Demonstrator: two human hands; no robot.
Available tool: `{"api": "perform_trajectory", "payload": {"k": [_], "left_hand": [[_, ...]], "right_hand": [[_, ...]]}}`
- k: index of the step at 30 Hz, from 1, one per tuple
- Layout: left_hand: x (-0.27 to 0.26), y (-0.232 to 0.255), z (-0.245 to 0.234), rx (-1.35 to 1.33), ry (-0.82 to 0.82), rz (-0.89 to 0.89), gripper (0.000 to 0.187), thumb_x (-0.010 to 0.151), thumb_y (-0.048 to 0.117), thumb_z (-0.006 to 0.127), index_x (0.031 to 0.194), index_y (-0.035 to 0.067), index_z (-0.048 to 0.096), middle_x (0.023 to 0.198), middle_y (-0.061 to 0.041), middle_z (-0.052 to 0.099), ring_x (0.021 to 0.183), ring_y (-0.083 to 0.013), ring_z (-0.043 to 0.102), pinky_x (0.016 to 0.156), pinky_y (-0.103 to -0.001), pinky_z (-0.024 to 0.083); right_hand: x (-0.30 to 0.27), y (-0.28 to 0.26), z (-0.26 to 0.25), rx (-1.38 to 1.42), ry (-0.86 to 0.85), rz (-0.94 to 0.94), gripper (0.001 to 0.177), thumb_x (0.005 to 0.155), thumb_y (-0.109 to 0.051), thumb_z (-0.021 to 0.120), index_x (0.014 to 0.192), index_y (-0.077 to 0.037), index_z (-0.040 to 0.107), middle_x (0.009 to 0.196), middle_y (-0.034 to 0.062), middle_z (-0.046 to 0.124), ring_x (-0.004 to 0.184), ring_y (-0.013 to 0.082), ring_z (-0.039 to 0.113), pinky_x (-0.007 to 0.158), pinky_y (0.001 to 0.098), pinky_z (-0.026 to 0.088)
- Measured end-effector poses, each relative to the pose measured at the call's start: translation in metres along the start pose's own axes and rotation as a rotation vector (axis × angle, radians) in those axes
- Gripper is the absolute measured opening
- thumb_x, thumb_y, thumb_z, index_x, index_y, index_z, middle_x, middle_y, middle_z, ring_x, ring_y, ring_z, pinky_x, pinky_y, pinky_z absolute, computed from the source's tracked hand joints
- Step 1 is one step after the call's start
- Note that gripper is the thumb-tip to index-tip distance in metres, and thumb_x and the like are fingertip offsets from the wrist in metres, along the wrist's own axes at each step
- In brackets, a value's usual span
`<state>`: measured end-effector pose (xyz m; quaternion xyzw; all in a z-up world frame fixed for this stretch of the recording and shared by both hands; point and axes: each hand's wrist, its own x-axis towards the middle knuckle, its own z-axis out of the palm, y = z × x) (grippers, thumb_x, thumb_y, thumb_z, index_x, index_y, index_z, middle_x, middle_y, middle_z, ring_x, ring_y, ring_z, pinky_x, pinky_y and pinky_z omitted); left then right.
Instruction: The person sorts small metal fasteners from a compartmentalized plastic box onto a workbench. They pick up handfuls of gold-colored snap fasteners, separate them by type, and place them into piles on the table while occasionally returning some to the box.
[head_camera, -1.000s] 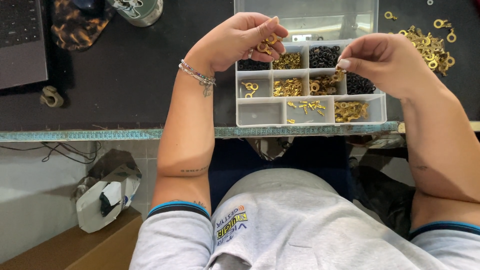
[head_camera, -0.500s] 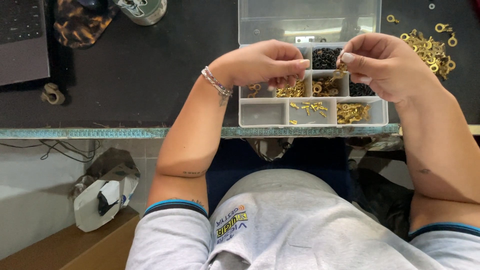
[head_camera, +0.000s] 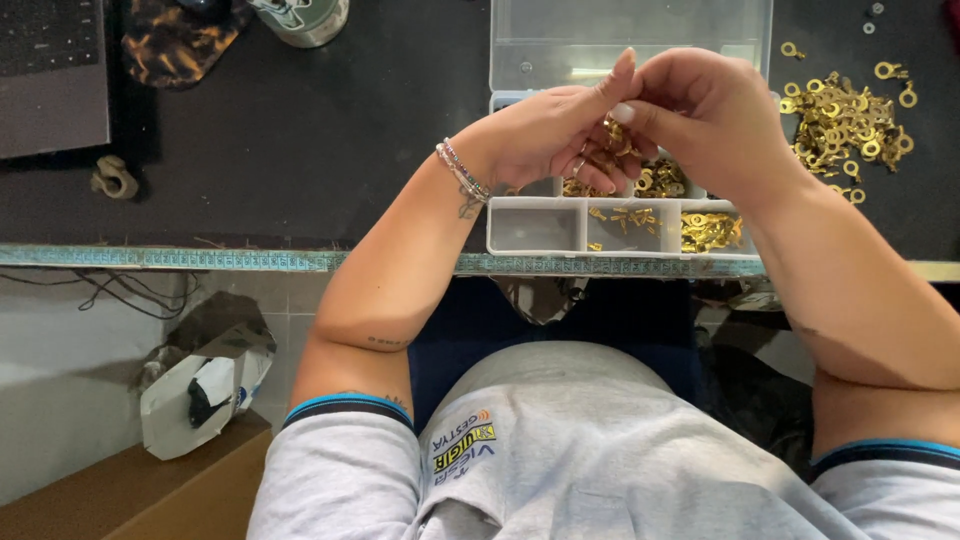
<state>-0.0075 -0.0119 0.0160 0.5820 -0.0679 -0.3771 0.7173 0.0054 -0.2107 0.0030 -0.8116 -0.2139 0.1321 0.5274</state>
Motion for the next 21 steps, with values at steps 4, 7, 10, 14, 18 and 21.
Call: {"api": "perform_trajectory", "payload": {"k": [4, 7, 10, 14, 18, 21], "left_hand": [[0.003, -0.003, -0.006, -0.067, 0.007, 0.011, 0.091, 0.055, 0.073, 0.055, 0.109, 0.000, 0.060, 0.088, -0.017, 0.068, 0.071, -0.0187, 0.070, 0.067, -0.022, 0.065], [0.006, -0.006, -0.008, -0.060, -0.002, 0.024, 0.088, 0.056, 0.075, 0.053, 0.098, -0.001, 0.065, 0.085, -0.014, 0.069, 0.073, -0.0167, 0.070, 0.067, -0.021, 0.064], [0.008, -0.007, -0.009, -0.082, -0.014, 0.008, 0.085, 0.060, 0.073, 0.053, 0.101, 0.000, 0.065, 0.089, -0.010, 0.067, 0.075, -0.0151, 0.068, 0.066, -0.022, 0.063], [0.009, -0.008, -0.009, -0.101, -0.007, 0.001, 0.082, 0.061, 0.073, 0.052, 0.098, 0.000, 0.067, 0.089, -0.009, 0.067, 0.076, -0.0127, 0.065, 0.066, -0.020, 0.061], [0.014, -0.013, -0.014, -0.130, -0.029, 0.031, 0.078, 0.064, 0.072, 0.053, 0.096, 0.002, 0.067, 0.086, -0.006, 0.066, 0.076, -0.0112, 0.065, 0.065, -0.020, 0.060], [0.015, -0.014, -0.015, -0.140, -0.002, 0.012, 0.075, 0.069, 0.066, 0.054, 0.100, 0.000, 0.068, 0.087, -0.008, 0.067, 0.075, -0.0125, 0.066, 0.064, -0.021, 0.060]], "right_hand": [[-0.004, -0.002, 0.001, -0.252, 0.121, -0.108, 0.010, 0.101, 0.000, 0.080, 0.106, -0.009, 0.077, 0.084, 0.0019, 0.070, 0.071, 0.0075, 0.061, 0.069, 0.0213, 0.051], [-0.003, 0.005, -0.003, -0.180, 0.121, -0.190, 0.010, 0.104, 0.003, 0.084, 0.108, -0.001, 0.076, 0.093, 0.0089, 0.073, 0.072, 0.0134, 0.066, 0.071, 0.0236, 0.055], [-0.001, 0.016, -0.008, -0.296, 0.186, -0.210, 0.009, 0.107, -0.008, 0.088, 0.109, -0.007, 0.079, 0.097, 0.0037, 0.075, 0.086, 0.0093, 0.065, 0.078, 0.0243, 0.051], [-0.001, 0.013, -0.007, -0.185, 0.169, -0.140, 0.007, 0.108, -0.008, 0.084, 0.111, -0.006, 0.078, 0.096, 0.0044, 0.074, 0.085, 0.0084, 0.065, 0.078, 0.0223, 0.054], [0.000, 0.017, -0.010, -0.122, 0.138, -0.123, 0.010, 0.111, -0.008, 0.077, 0.120, -0.004, 0.076, 0.099, 0.0072, 0.074, 0.080, 0.0098, 0.066, 0.073, 0.0217, 0.056], [-0.001, 0.014, -0.012, -0.139, 0.105, -0.148, 0.012, 0.113, -0.010, 0.073, 0.123, -0.002, 0.074, 0.109, 0.0084, 0.075, 0.083, 0.0116, 0.067, 0.077, 0.0244, 0.059]]}}
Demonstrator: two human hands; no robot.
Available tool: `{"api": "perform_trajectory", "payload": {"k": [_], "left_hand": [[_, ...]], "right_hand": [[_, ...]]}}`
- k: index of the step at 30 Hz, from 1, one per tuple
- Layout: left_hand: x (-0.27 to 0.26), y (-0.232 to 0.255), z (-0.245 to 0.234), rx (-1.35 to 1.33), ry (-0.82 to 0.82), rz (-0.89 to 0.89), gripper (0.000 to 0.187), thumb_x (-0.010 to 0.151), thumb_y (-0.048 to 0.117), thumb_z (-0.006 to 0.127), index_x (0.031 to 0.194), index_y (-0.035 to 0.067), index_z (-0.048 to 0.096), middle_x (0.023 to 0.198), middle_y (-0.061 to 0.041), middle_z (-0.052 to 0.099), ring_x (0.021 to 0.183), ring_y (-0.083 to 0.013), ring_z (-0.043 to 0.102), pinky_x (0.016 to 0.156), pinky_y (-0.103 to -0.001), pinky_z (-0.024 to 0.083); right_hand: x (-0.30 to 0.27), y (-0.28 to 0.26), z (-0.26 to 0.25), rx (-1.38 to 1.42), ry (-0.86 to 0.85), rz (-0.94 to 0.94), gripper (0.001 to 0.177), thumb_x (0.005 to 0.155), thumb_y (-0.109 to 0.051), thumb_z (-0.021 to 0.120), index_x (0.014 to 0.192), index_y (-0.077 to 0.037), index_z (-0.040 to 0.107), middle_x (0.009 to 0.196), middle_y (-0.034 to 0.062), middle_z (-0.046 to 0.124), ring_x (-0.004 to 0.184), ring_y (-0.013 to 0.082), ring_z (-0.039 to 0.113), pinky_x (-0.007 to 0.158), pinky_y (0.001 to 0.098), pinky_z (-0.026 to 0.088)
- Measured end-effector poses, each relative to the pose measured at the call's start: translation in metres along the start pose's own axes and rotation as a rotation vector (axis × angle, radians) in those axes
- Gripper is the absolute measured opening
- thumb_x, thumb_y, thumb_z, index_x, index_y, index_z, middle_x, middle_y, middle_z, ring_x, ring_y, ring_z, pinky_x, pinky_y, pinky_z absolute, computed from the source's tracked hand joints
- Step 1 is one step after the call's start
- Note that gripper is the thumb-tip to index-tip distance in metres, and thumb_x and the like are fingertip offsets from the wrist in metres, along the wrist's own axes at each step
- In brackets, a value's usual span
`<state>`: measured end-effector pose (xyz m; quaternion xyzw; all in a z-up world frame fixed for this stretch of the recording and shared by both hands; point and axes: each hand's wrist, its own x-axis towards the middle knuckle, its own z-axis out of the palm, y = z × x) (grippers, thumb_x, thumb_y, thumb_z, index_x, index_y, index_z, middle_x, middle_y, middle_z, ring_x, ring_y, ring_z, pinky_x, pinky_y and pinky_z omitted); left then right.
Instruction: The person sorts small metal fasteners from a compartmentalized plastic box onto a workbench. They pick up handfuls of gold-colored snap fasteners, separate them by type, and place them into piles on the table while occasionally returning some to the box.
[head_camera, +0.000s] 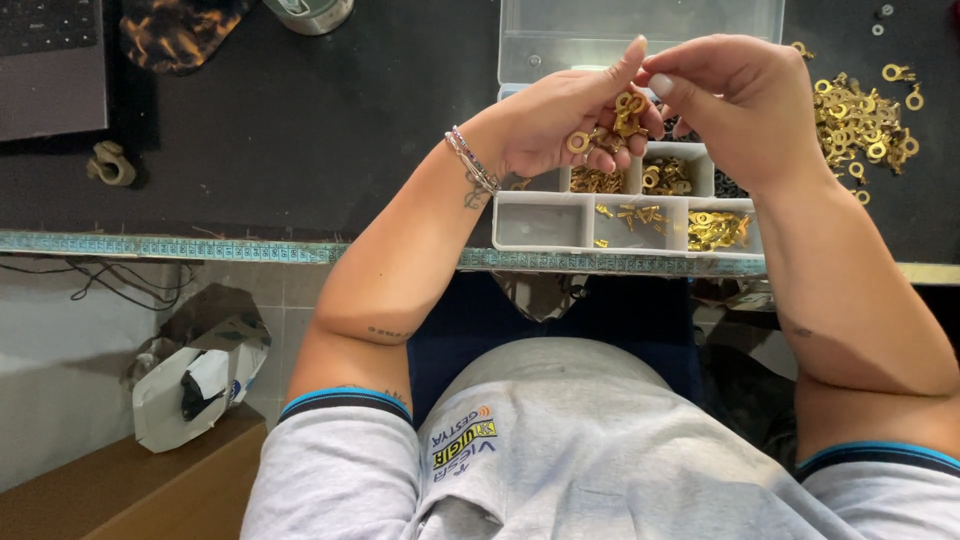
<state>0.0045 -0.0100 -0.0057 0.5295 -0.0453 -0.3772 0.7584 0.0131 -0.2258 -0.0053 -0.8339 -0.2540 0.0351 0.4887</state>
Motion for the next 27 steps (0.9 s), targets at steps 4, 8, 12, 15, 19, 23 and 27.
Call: {"api": "perform_trajectory", "payload": {"k": [4, 8, 12, 15, 19, 23, 27], "left_hand": [[-0.002, -0.001, -0.002, 0.051, -0.030, 0.046, 0.070, 0.074, 0.062, 0.056, 0.103, 0.000, 0.069, 0.087, -0.010, 0.066, 0.078, -0.0141, 0.066, 0.066, -0.020, 0.060], [-0.003, 0.001, -0.002, 0.109, -0.032, 0.031, 0.063, 0.076, 0.063, 0.055, 0.097, 0.005, 0.068, 0.084, -0.006, 0.064, 0.070, -0.0103, 0.062, 0.058, -0.017, 0.054], [0.001, -0.003, -0.008, 0.101, -0.063, 0.067, 0.064, 0.082, 0.058, 0.055, 0.106, 0.001, 0.071, 0.087, -0.007, 0.064, 0.070, -0.0102, 0.063, 0.057, -0.018, 0.055], [0.001, -0.003, -0.009, 0.119, -0.068, 0.084, 0.046, 0.094, 0.046, 0.055, 0.104, 0.004, 0.072, 0.085, -0.006, 0.063, 0.068, -0.0081, 0.061, 0.056, -0.016, 0.052], [0.006, -0.008, -0.018, 0.124, -0.115, 0.124, 0.041, 0.097, 0.042, 0.055, 0.105, 0.004, 0.069, 0.086, -0.004, 0.061, 0.067, -0.0064, 0.060, 0.054, -0.015, 0.051], [0.002, -0.005, -0.015, 0.241, -0.165, 0.175, 0.029, 0.105, 0.036, 0.052, 0.093, 0.010, 0.058, 0.076, 0.002, 0.052, 0.053, -0.0001, 0.040, 0.042, -0.012, 0.031], [0.002, 0.000, -0.004, 0.452, -0.040, 0.132, 0.031, 0.108, 0.037, 0.046, 0.091, 0.012, 0.053, 0.077, 0.004, 0.045, 0.055, -0.0008, 0.032, 0.044, -0.013, 0.030]], "right_hand": [[-0.006, 0.002, -0.005, -0.085, 0.028, -0.054, 0.013, 0.110, -0.010, 0.078, 0.121, -0.003, 0.075, 0.107, 0.0087, 0.074, 0.096, 0.0151, 0.066, 0.087, 0.0290, 0.055], [-0.027, -0.009, -0.018, -0.105, 0.082, -0.094, 0.012, 0.117, -0.002, 0.074, 0.128, 0.001, 0.073, 0.120, 0.0151, 0.073, 0.095, 0.0157, 0.062, 0.075, 0.0276, 0.052], [-0.047, 0.000, -0.021, -0.053, 0.162, -0.117, 0.006, 0.117, 0.006, 0.071, 0.122, 0.003, 0.072, 0.123, 0.0208, 0.070, 0.113, 0.0250, 0.067, 0.081, 0.0303, 0.053], [-0.058, -0.009, -0.019, -0.087, 0.123, -0.163, 0.009, 0.113, 0.004, 0.075, 0.122, 0.004, 0.073, 0.124, 0.0219, 0.068, 0.092, 0.0211, 0.061, 0.081, 0.0300, 0.052], [-0.079, 0.001, -0.026, -0.103, 0.155, -0.221, 0.012, 0.111, 0.009, 0.075, 0.121, 0.004, 0.073, 0.122, 0.0235, 0.070, 0.091, 0.0231, 0.062, 0.081, 0.0318, 0.052], [-0.112, 0.026, -0.044, -0.095, 0.286, -0.228, 0.007, 0.112, 0.010, 0.078, 0.117, 0.009, 0.073, 0.118, 0.0267, 0.070, 0.101, 0.0286, 0.065, 0.086, 0.0341, 0.054], [-0.145, 0.093, -0.074, -0.233, 0.552, -0.212, 0.009, 0.121, 0.000, 0.077, 0.117, 0.008, 0.075, 0.116, 0.0279, 0.072, 0.108, 0.0316, 0.068, 0.080, 0.0356, 0.051]]}}
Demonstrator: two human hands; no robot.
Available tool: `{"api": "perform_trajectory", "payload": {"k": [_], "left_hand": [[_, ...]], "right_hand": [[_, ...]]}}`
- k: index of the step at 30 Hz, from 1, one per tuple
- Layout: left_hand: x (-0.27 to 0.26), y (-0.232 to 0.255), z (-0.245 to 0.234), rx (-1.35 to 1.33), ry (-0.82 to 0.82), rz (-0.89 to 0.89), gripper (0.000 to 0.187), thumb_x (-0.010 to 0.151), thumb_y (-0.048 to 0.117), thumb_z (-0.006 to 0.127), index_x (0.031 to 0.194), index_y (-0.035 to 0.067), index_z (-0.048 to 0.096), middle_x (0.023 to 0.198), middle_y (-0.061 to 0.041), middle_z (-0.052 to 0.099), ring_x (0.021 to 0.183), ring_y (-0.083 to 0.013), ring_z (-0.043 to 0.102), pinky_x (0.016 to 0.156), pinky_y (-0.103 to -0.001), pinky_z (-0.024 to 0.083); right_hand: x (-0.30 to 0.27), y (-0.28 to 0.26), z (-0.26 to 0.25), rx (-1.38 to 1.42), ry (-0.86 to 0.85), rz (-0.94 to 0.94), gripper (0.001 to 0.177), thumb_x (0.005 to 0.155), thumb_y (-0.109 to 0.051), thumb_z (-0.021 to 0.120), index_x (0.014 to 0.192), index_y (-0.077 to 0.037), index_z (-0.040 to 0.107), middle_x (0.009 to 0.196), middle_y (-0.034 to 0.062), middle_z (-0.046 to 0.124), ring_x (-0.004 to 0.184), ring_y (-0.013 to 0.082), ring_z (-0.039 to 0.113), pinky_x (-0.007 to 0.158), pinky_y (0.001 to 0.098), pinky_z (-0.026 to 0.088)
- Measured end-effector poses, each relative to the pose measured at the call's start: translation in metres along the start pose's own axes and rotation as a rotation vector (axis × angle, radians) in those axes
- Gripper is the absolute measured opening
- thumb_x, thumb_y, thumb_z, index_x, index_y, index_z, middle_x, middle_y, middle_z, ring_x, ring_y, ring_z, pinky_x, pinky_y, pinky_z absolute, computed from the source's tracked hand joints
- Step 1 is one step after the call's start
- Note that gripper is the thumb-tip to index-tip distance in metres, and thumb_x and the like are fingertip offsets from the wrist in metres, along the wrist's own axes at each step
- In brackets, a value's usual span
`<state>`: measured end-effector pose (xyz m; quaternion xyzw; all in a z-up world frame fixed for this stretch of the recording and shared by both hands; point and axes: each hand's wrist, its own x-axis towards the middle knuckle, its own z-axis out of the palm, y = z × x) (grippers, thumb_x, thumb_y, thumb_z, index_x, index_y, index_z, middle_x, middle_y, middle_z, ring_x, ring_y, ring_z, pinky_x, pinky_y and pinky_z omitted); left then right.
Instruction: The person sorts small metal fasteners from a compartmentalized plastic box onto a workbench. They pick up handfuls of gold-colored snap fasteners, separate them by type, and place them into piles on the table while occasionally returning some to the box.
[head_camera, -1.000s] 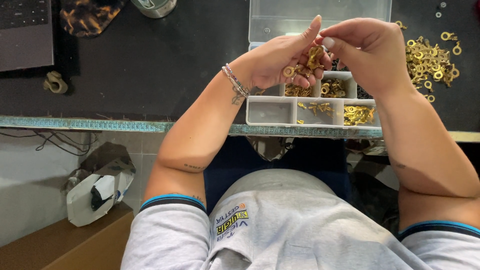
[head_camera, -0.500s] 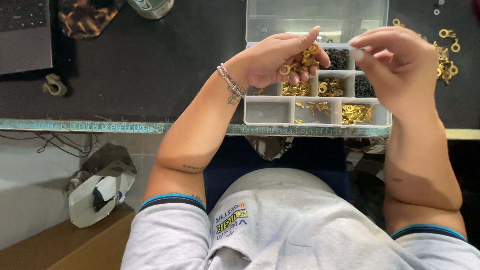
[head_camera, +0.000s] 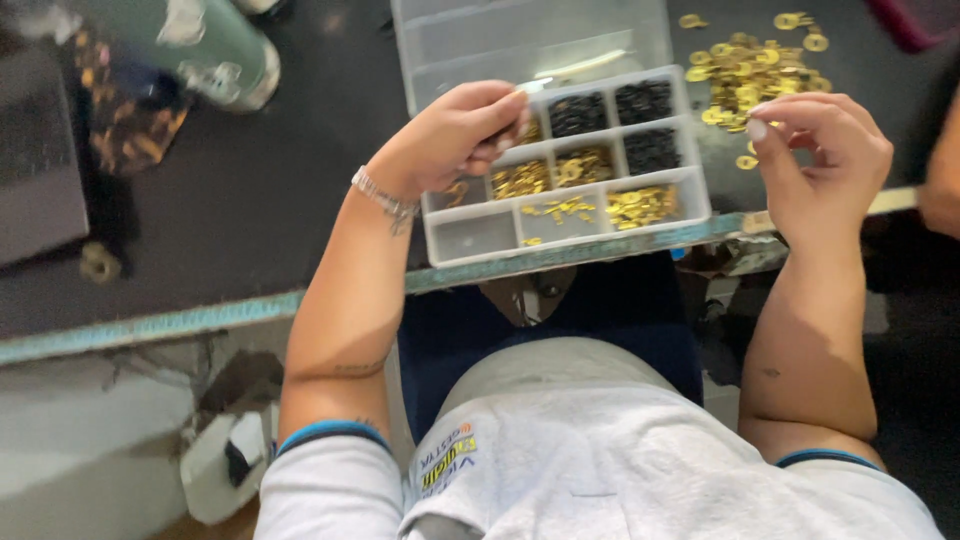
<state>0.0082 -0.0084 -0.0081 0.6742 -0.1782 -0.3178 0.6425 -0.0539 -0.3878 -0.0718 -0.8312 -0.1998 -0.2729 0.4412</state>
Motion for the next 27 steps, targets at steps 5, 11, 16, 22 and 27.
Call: {"api": "perform_trajectory", "payload": {"k": [5, 11, 16, 22, 27], "left_hand": [[0.032, 0.045, 0.051, 0.439, -0.034, -0.036, 0.037, 0.108, 0.037, 0.041, 0.086, 0.014, 0.059, 0.072, 0.004, 0.052, 0.061, -0.0079, 0.043, 0.057, -0.024, 0.037], [0.183, 0.008, 0.105, 1.094, -0.145, 0.353, 0.040, 0.110, 0.036, 0.046, 0.085, 0.010, 0.064, 0.087, -0.009, 0.067, 0.080, -0.0308, 0.063, 0.072, -0.047, 0.046], [0.307, -0.059, 0.131, 1.377, -0.266, 0.460, 0.027, 0.104, 0.024, 0.059, 0.081, 0.012, 0.067, 0.087, -0.012, 0.072, 0.083, -0.0370, 0.067, 0.070, -0.051, 0.050], [0.299, -0.056, 0.126, 1.222, -0.250, 0.486, 0.023, 0.104, 0.032, 0.062, 0.089, 0.017, 0.071, 0.087, -0.009, 0.057, 0.091, -0.0265, 0.060, 0.074, -0.045, 0.050], [0.269, -0.041, 0.116, 1.232, -0.146, 0.683, 0.020, 0.105, 0.040, 0.066, 0.095, 0.025, 0.077, 0.103, -0.008, 0.051, 0.086, -0.0327, 0.054, 0.084, -0.047, 0.047]], "right_hand": [[-0.027, 0.062, -0.019, -0.230, 0.165, 0.097, 0.002, 0.115, 0.000, 0.077, 0.116, 0.001, 0.079, 0.102, 0.0157, 0.068, 0.081, 0.0219, 0.055, 0.072, 0.0344, 0.043], [-0.019, 0.051, -0.013, -0.250, 0.188, 0.134, 0.004, 0.108, -0.003, 0.073, 0.110, -0.002, 0.077, 0.103, 0.0131, 0.068, 0.078, 0.0204, 0.055, 0.070, 0.0350, 0.044], [-0.017, 0.047, -0.017, -0.262, 0.101, 0.135, 0.004, 0.105, -0.001, 0.074, 0.107, -0.002, 0.077, 0.103, 0.0143, 0.071, 0.071, 0.0203, 0.056, 0.068, 0.0351, 0.046], [-0.018, 0.044, -0.019, -0.207, 0.104, 0.177, 0.005, 0.105, -0.003, 0.070, 0.106, -0.003, 0.075, 0.101, 0.0128, 0.069, 0.065, 0.0184, 0.052, 0.064, 0.0355, 0.044], [-0.016, 0.042, -0.018, -0.211, 0.134, 0.183, 0.005, 0.104, -0.002, 0.070, 0.105, -0.002, 0.075, 0.102, 0.0131, 0.067, 0.068, 0.0181, 0.054, 0.064, 0.0328, 0.046]]}}
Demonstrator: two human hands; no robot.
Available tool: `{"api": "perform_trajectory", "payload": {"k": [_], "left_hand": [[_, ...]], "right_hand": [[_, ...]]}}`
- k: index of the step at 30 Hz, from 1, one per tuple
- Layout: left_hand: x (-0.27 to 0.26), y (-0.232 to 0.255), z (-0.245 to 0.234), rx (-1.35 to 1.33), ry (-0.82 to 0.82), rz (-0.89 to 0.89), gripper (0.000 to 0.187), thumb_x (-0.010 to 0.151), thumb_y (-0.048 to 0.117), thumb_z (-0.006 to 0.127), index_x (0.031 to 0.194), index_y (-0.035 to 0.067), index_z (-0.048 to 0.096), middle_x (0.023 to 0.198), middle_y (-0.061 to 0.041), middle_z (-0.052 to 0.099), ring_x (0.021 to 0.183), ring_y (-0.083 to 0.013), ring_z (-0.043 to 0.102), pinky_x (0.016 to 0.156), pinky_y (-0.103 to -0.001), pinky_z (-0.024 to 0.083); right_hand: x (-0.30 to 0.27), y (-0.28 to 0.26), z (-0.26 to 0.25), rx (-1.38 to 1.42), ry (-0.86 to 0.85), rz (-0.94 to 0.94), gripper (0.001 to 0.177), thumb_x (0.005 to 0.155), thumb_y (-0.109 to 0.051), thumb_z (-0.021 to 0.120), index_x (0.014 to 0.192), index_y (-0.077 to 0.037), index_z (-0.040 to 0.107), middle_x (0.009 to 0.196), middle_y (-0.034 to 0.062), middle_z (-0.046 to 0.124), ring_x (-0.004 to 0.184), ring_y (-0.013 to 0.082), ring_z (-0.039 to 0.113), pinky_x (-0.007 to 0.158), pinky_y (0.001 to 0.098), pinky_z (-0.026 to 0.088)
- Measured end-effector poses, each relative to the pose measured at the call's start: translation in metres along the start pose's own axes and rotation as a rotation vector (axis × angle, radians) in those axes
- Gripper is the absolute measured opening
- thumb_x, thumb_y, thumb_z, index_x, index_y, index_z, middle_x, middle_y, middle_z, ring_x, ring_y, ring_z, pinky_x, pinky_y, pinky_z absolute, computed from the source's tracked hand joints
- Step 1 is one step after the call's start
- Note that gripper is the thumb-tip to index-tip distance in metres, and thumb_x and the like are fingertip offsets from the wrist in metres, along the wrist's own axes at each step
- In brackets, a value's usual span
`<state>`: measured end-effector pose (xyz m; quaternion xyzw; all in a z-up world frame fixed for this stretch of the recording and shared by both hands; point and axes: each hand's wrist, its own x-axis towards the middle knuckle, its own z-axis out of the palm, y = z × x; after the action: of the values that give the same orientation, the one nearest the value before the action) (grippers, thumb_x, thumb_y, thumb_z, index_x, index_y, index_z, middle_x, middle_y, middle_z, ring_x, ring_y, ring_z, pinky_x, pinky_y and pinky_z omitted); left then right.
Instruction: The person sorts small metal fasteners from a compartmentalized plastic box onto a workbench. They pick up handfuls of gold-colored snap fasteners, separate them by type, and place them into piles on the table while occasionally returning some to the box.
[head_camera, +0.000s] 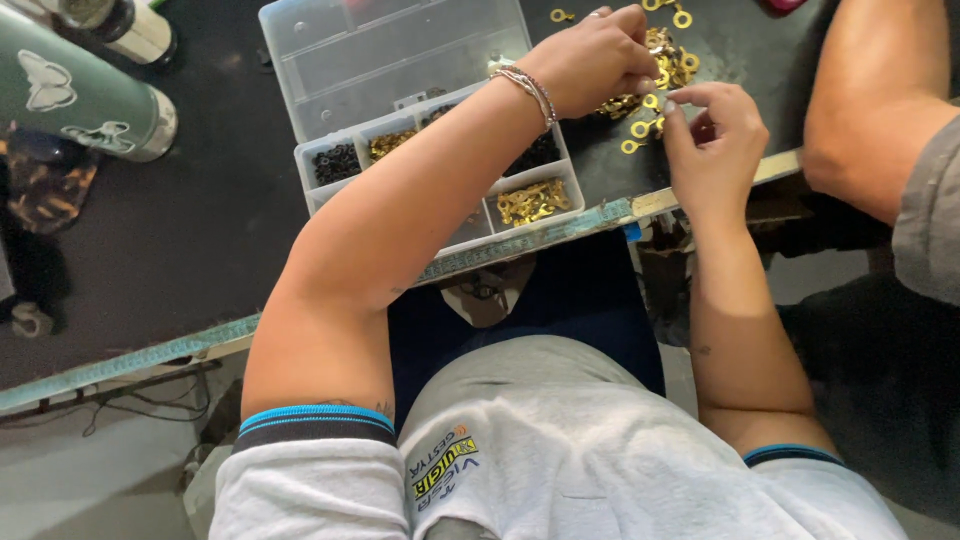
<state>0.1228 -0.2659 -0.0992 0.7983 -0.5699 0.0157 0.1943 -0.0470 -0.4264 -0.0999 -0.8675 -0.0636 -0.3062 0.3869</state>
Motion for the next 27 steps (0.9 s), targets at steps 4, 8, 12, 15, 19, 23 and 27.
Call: {"api": "perform_trajectory", "payload": {"k": [4, 8, 12, 15, 19, 23, 27], "left_hand": [[-0.001, -0.011, 0.014, 0.037, 0.225, 0.032, 0.013, 0.091, 0.025, 0.078, 0.079, 0.023, 0.080, 0.087, -0.002, 0.051, 0.074, -0.0245, 0.052, 0.065, -0.041, 0.041], [0.000, -0.014, 0.019, -0.096, 0.175, -0.132, 0.021, 0.072, 0.004, 0.083, 0.086, 0.012, 0.069, 0.084, -0.002, 0.057, 0.070, -0.0214, 0.056, 0.060, -0.039, 0.044], [-0.010, 0.000, 0.004, -0.126, 0.325, -0.104, 0.050, 0.068, -0.018, 0.055, 0.107, 0.010, 0.067, 0.072, -0.001, 0.061, 0.058, -0.0157, 0.054, 0.050, -0.035, 0.043], [-0.007, -0.004, 0.006, -0.191, 0.300, -0.149, 0.032, 0.067, -0.010, 0.069, 0.089, 0.014, 0.070, 0.080, -0.001, 0.071, 0.069, -0.0163, 0.067, 0.053, -0.033, 0.051], [-0.015, 0.005, -0.004, -0.259, 0.337, -0.080, 0.028, 0.064, -0.008, 0.068, 0.082, 0.013, 0.065, 0.077, 0.001, 0.065, 0.066, -0.0134, 0.058, 0.055, -0.029, 0.046], [-0.021, 0.027, -0.013, -0.185, 0.284, -0.047, 0.039, 0.069, -0.013, 0.058, 0.100, 0.009, 0.067, 0.076, -0.006, 0.071, 0.069, -0.0240, 0.067, 0.059, -0.038, 0.050], [-0.017, 0.061, -0.026, -0.184, 0.114, -0.122, 0.052, 0.072, -0.009, 0.062, 0.119, 0.011, 0.056, 0.084, -0.010, 0.072, 0.081, -0.0369, 0.070, 0.064, -0.046, 0.048]], "right_hand": [[-0.001, 0.001, 0.000, 0.011, -0.011, 0.010, 0.007, 0.104, -0.003, 0.069, 0.106, -0.002, 0.075, 0.105, 0.0142, 0.068, 0.067, 0.0179, 0.053, 0.065, 0.0335, 0.046], [-0.002, 0.003, 0.001, 0.005, -0.030, 0.006, 0.007, 0.105, -0.002, 0.069, 0.107, -0.002, 0.076, 0.104, 0.0142, 0.067, 0.071, 0.0190, 0.054, 0.065, 0.0342, 0.046], [-0.002, 0.004, 0.002, 0.012, -0.018, 0.006, 0.007, 0.103, -0.001, 0.069, 0.107, -0.001, 0.075, 0.106, 0.0148, 0.068, 0.069, 0.0179, 0.053, 0.064, 0.0325, 0.045], [-0.002, 0.005, 0.003, 0.004, -0.028, 0.009, 0.006, 0.104, -0.002, 0.070, 0.106, -0.003, 0.075, 0.104, 0.0129, 0.067, 0.068, 0.0172, 0.052, 0.065, 0.0332, 0.045], [-0.001, -0.001, 0.004, 0.000, -0.052, -0.009, 0.008, 0.106, -0.006, 0.069, 0.109, -0.002, 0.075, 0.107, 0.0141, 0.068, 0.070, 0.0181, 0.053, 0.065, 0.0323, 0.047], [-0.001, -0.004, 0.006, 0.030, -0.065, -0.078, 0.018, 0.111, -0.010, 0.067, 0.127, -0.002, 0.067, 0.114, 0.0145, 0.065, 0.075, 0.0190, 0.052, 0.062, 0.0308, 0.044], [0.000, 0.009, 0.008, 0.051, -0.070, -0.173, 0.017, 0.107, -0.019, 0.070, 0.117, -0.005, 0.072, 0.112, 0.0146, 0.070, 0.099, 0.0287, 0.063, 0.073, 0.0364, 0.049]]}}
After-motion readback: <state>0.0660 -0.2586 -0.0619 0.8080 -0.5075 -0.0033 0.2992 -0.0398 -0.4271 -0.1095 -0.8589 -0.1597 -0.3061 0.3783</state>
